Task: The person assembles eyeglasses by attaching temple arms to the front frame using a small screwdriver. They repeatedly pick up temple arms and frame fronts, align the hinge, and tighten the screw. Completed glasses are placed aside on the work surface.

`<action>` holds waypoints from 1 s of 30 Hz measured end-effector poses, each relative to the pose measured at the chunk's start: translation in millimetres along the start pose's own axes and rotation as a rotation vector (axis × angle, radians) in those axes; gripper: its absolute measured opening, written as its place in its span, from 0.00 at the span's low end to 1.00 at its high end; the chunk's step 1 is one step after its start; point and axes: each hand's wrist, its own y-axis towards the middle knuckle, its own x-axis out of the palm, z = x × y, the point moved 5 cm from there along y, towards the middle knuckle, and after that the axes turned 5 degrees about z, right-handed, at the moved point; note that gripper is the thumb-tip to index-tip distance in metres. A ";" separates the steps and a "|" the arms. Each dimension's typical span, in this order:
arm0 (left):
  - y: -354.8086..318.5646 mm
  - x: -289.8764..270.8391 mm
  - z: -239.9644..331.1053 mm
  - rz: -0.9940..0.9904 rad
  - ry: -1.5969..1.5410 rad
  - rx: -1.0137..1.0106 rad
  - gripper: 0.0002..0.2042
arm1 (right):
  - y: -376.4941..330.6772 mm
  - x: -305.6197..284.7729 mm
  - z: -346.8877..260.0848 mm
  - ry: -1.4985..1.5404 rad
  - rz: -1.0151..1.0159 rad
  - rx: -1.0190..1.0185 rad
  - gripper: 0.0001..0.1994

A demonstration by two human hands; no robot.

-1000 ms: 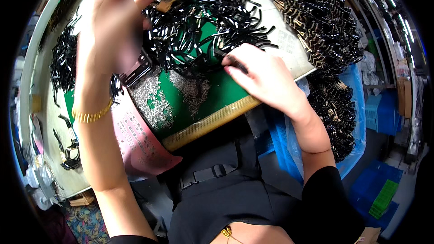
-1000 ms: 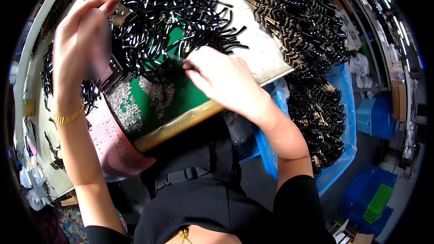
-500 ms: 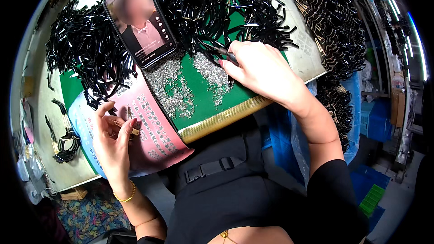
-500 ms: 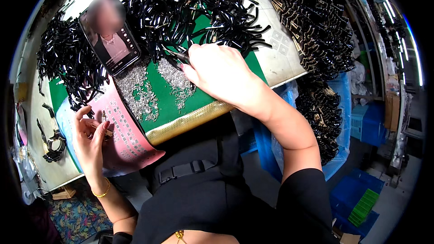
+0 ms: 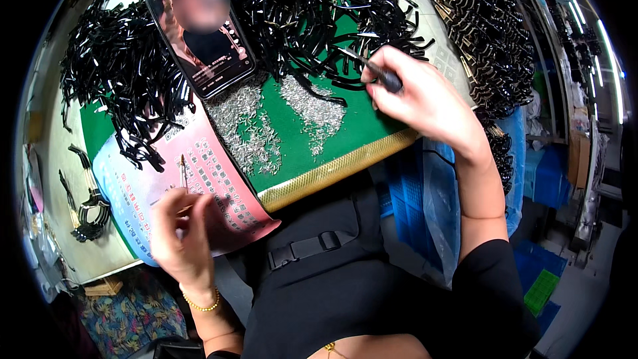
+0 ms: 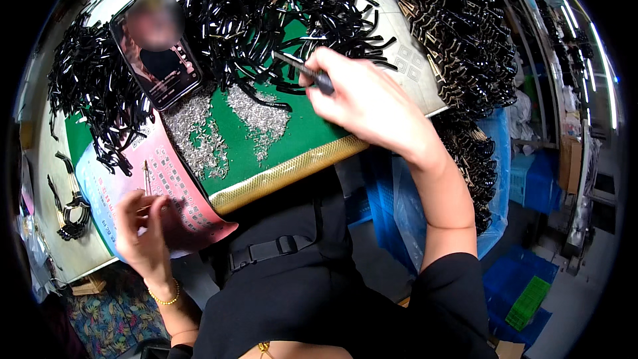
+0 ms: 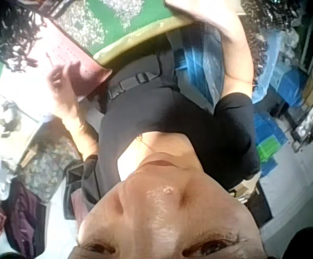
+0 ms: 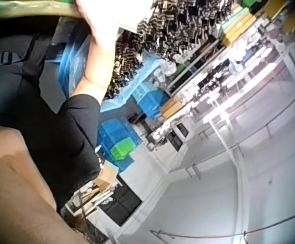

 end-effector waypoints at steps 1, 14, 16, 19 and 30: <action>-3.1 6.2 2.4 -0.073 0.063 0.054 0.10 | -6.7 0.3 -3.0 0.069 -0.113 0.150 0.12; -26.8 63.9 54.8 -0.646 -0.998 -0.444 0.15 | -41.8 30.8 -59.6 0.927 -0.157 0.190 0.10; -29.5 67.8 58.2 -0.697 -1.102 -0.588 0.17 | -39.4 36.5 -63.7 0.958 -0.100 0.270 0.09; -34.3 69.8 53.9 -0.764 -1.109 -0.573 0.19 | -42.2 57.6 -59.0 1.041 -0.029 0.326 0.08; -35.6 67.0 48.0 -0.732 -1.054 -0.533 0.20 | -33.8 58.3 -64.5 0.983 0.112 0.208 0.07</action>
